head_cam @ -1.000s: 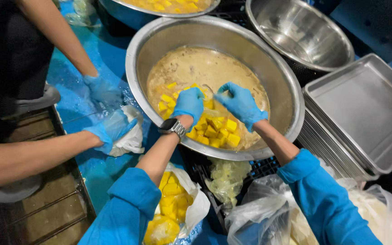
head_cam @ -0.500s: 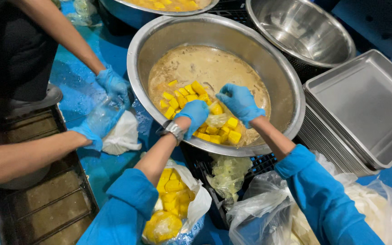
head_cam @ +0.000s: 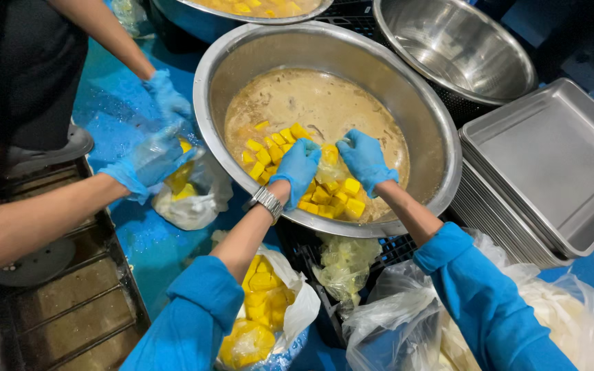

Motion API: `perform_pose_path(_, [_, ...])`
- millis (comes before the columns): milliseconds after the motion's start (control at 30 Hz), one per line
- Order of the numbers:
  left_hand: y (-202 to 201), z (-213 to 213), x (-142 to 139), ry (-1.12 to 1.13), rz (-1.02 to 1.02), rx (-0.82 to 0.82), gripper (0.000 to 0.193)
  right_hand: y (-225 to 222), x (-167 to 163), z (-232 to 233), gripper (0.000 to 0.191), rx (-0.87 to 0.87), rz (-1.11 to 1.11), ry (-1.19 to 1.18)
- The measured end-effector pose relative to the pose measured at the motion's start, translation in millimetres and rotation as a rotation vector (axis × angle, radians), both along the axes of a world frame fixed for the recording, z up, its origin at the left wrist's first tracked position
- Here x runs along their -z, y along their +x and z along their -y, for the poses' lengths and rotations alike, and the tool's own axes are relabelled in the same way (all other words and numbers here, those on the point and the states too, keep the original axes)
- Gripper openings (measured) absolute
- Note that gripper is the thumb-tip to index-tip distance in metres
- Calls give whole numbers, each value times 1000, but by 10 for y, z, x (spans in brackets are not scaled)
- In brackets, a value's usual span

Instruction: The person takes yellow food cubes from a large metal basin filled with liquid and packs them into clear plastic bags. They gather handfuls of cubes, fill each bag, and set filled bags on the blue floor beside the basin, repeating the process.

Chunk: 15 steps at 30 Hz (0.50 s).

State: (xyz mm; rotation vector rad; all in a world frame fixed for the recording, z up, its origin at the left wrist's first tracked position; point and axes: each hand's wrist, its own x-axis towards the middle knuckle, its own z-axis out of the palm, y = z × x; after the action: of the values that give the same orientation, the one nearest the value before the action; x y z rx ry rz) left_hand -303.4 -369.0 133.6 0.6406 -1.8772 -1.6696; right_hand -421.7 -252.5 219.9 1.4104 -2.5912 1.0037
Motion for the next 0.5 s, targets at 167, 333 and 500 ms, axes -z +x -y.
perform_pose_path(167, [-44, 43, 36, -88, 92, -39, 46, -31, -28, 2, 19, -31, 686, 18])
perform_pose_path(333, [-150, 168, 185, -209, 172, -247, 47, -7, -86, -39, 23, -98, 600, 53])
perform_pose_path(500, [-122, 220, 155, -249, 193, -352, 36, 128, -262, -50, 28, -130, 300, 182])
